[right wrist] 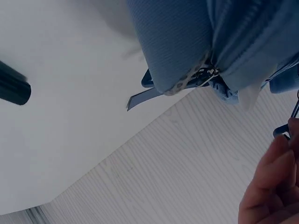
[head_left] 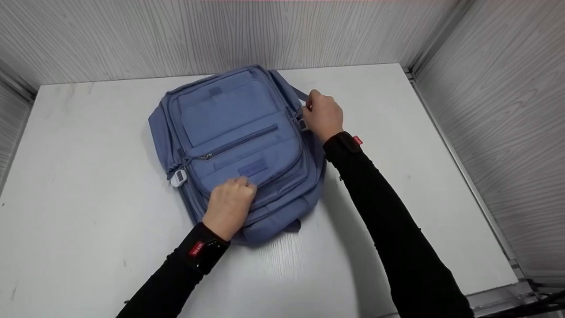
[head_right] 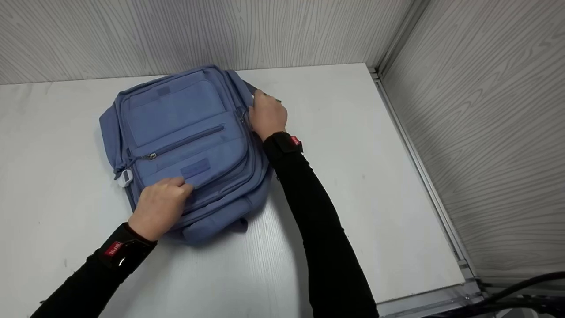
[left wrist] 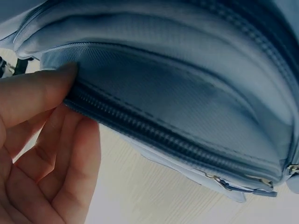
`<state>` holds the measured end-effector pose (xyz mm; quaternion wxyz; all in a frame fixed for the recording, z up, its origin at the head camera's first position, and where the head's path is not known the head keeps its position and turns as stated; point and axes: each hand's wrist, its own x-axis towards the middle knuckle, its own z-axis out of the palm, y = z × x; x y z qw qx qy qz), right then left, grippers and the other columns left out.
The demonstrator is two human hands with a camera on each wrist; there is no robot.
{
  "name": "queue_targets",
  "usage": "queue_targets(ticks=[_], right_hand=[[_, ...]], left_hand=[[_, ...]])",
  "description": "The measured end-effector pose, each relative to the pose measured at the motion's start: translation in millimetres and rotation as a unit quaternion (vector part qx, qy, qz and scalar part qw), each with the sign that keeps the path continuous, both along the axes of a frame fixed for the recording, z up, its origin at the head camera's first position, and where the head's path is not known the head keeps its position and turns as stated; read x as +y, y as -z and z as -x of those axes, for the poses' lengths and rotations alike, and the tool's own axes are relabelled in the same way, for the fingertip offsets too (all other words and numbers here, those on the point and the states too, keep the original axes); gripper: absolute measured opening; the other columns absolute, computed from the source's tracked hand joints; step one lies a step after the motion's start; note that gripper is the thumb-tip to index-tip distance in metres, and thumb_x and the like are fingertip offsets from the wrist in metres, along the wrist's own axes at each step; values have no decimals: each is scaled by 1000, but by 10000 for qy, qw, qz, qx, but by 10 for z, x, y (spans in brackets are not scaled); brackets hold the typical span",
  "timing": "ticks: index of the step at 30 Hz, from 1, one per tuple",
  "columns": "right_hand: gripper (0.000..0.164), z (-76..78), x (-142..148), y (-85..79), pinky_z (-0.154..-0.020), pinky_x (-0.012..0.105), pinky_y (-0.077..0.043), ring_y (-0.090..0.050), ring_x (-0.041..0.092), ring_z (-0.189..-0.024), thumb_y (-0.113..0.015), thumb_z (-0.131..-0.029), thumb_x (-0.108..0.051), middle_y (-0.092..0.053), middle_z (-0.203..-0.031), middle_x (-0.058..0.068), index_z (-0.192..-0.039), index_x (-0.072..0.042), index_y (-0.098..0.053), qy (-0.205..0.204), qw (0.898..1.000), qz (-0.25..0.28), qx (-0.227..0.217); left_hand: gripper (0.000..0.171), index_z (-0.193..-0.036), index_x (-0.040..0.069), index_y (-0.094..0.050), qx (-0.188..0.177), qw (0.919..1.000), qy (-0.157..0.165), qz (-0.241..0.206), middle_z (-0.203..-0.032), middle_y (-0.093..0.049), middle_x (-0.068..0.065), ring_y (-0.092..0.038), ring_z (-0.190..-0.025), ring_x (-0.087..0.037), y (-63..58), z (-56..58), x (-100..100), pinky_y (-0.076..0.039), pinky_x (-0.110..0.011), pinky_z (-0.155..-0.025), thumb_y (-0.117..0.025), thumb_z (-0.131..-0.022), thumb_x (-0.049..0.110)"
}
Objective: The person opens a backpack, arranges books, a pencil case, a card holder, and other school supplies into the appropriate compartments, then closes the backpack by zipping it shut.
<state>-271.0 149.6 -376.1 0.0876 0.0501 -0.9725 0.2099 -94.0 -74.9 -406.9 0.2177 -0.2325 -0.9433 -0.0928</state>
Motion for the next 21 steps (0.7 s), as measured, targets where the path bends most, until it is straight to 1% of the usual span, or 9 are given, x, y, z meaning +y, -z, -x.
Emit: queue_targets(ticks=[2,5,8,10,12,16,19,20,21], right_hand=[[22,-14,64,9,-69,37,-47,-66,30,-79,-64,-97,-20,-72,-94,19,-105,0,-65,-180,9985,409,-317],[29,-36,209,39,-70,32,-46,-65,30,-80,-65,-96,-20,-71,-96,21,-117,1,-65,-440,9924,906,-714],[34,-83,392,109,-71,32,-47,-66,31,-81,-64,-97,-20,-72,-98,22,-125,0,-62,-590,9892,1037,-846],[35,-137,523,176,-72,34,-47,-65,31,-81,-63,-97,-19,-71,-97,23,-126,0,-62,-584,9903,879,-905],[34,-218,647,244,-72,36,-48,-65,31,-81,-62,-98,-19,-71,-97,23,-125,1,-61,-563,9905,630,-1086],[31,-421,853,365,-73,41,-52,-66,31,-82,-60,-98,-20,-71,-98,23,-118,3,-63,-482,9883,53,-1444],[32,-587,970,429,-70,42,-52,-65,29,-78,-62,-97,-23,-70,-94,23,-112,5,-62,-384,9858,-334,-1600],[34,-642,1001,444,-69,42,-51,-64,29,-76,-63,-96,-25,-70,-93,23,-111,6,-62,-346,9845,-441,-1664],[36,-693,1028,458,-67,41,-50,-62,27,-74,-64,-95,-27,-69,-92,22,-110,6,-61,-319,9827,-542,-1741]], left_hand=[[10,-75,3,-72,-211,9996,-5,-181,-67,-64,-8,-59,-53,-24,-33,5,-42,-48,-37,-42,-67,-79,-5],[6,-76,3,-71,-479,9977,-29,-485,-67,-64,-8,-62,-55,-27,-72,21,-92,-50,-39,-45,-72,-81,0],[6,-79,3,-70,-790,9945,-44,-693,-71,-66,-9,-65,-61,-29,-111,44,-119,-53,-41,-51,-76,-80,3],[9,-80,2,-68,-1054,9910,-29,-827,-74,-66,-10,-67,-65,-31,-132,59,-134,-55,-43,-56,-77,-80,4],[9,-82,2,-67,-1339,9864,-12,-954,-77,-66,-11,-67,-70,-32,-154,74,-150,-56,-44,-61,-75,-82,3],[8,-83,1,-64,-1828,9761,10,-1178,-81,-65,-13,-66,-77,-33,-203,103,-195,-56,-45,-68,-72,-86,2],[6,-85,0,-64,-1905,9732,76,-1286,-83,-65,-14,-66,-79,-33,-272,125,-239,-56,-45,-70,-69,-88,2],[5,-86,0,-64,-1843,9739,98,-1321,-83,-66,-14,-65,-80,-33,-306,135,-255,-56,-45,-70,-68,-89,2],[5,-86,-1,-64,-1734,9754,110,-1359,-84,-66,-15,-64,-80,-33,-346,150,-272,-56,-45,-75,-68,-89,2]])
